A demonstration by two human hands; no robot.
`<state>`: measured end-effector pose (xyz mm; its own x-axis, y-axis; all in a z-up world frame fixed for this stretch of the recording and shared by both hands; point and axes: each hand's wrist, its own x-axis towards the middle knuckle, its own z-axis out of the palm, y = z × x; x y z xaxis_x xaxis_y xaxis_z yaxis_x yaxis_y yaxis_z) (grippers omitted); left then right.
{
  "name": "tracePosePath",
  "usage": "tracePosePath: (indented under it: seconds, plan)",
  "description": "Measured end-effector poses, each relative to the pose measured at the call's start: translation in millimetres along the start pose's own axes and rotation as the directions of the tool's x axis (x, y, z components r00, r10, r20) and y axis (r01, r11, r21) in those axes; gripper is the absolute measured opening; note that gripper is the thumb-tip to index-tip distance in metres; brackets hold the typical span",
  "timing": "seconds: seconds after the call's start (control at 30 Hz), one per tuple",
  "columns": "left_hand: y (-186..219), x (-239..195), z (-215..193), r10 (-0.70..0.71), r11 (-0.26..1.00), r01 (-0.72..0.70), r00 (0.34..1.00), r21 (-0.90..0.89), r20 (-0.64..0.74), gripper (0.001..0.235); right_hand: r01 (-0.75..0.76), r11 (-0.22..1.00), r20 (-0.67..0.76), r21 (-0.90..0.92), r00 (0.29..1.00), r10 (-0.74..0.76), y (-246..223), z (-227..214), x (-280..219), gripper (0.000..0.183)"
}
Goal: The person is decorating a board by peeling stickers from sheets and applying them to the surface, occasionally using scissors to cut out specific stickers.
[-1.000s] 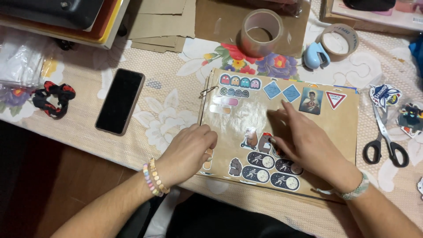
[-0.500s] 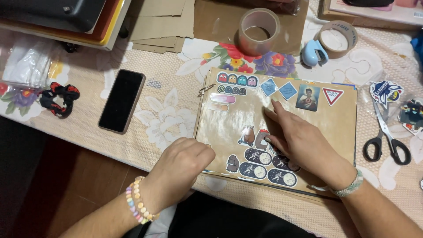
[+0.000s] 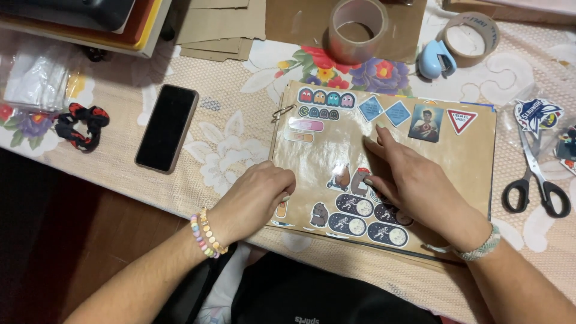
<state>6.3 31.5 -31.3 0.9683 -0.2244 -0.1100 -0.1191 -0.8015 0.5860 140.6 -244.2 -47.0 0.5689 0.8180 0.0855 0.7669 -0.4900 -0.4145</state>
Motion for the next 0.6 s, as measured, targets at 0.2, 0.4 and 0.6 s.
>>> tracePosePath:
  seconds: [0.2,0.4,0.6]
  plan:
    - [-3.8,-7.2,3.4,0.054,0.998,-0.053,0.998,0.034,-0.027,0.02,0.008,1.0,-0.011,0.004,1.0,-0.008,0.7,0.5,0.0,0.082]
    - [14.9,-16.4,-15.4,0.001,1.0,-0.002,0.996,0.014,0.088,0.021,0.062,0.998,-0.023,0.023,0.998,-0.061,3.4,1.1,-1.1,0.086]
    - [19.0,-4.5,-29.7,-0.319,0.793,0.162,0.932,-0.587,-0.173,0.006,-0.182,0.947,0.13,0.266,0.98,0.152,-8.8,-27.8,7.1,0.092]
